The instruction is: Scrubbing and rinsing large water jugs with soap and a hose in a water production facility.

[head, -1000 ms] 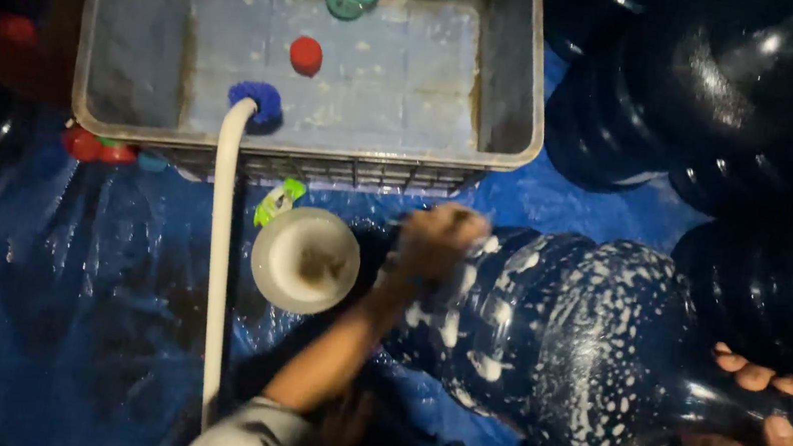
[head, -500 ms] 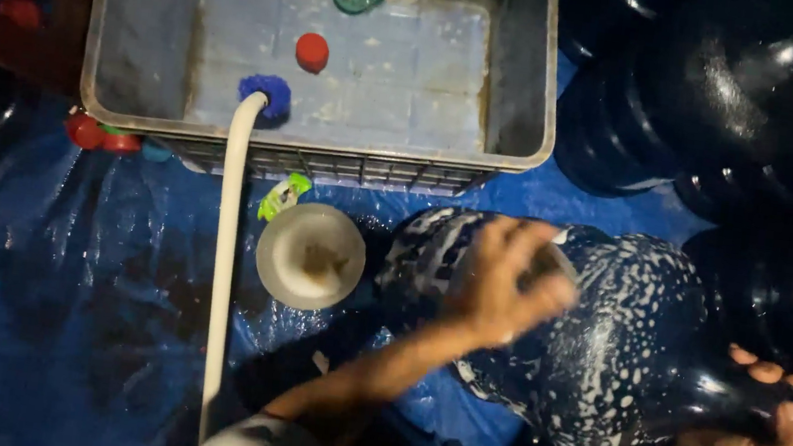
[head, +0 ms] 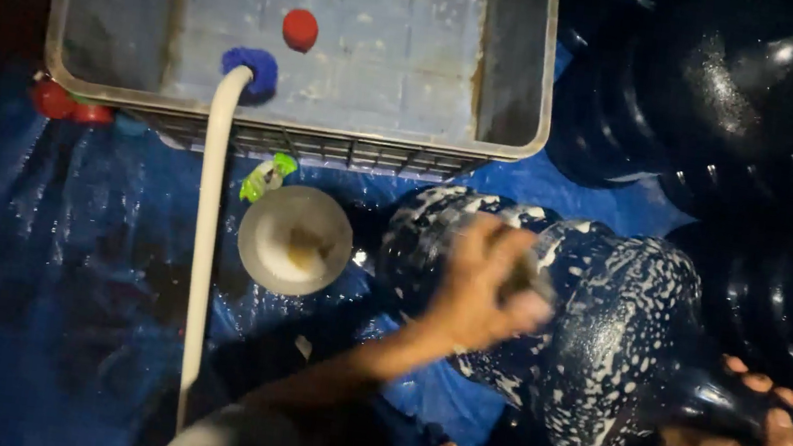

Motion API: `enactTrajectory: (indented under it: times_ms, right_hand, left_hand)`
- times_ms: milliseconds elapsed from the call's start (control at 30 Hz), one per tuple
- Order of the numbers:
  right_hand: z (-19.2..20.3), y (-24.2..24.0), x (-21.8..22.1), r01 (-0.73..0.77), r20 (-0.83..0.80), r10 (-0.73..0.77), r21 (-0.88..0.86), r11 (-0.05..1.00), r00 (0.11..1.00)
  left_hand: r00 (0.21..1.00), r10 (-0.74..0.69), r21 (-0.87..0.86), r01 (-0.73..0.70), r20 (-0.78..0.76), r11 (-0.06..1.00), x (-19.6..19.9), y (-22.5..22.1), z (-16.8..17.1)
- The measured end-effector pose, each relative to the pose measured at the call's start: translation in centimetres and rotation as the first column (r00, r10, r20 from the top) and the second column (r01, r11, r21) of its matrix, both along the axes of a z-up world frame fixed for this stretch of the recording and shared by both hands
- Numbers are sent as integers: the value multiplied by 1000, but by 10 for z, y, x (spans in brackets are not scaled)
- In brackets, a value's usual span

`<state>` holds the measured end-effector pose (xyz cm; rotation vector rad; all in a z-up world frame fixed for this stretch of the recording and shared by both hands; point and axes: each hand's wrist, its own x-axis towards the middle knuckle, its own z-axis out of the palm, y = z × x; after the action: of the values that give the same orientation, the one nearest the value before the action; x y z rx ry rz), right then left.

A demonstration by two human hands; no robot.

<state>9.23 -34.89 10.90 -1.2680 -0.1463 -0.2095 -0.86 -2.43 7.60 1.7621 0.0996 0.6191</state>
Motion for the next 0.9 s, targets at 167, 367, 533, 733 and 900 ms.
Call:
enactTrajectory:
  times_ms: [167, 367, 533, 733, 900]
  right_hand:
    - [0, 3, -10, 117, -5, -117, -18, 993, 993]
    - [29, 53, -3, 207, -109, -197, 82, 975, 974]
    - [21, 38, -8, 217, -125, -206, 79, 973, 971]
    - [25, 48, -7, 249, -141, -240, 44, 968, 960]
    - [25, 42, -18, 295, -168, -282, 60, 954, 945]
  left_hand:
    - [757, 515, 75, -534, -402, 842, 1, 62, -123]
    - [999, 43, 51, -44, 25, 998, -14, -4, 31]
    - [848, 446, -57, -480, -287, 876, 7, 35, -96]
    - [979, 175, 32, -173, -106, 984, -5, -5, 21]
    - [942, 311, 162, -290, -128, 943, 5, 40, -22]
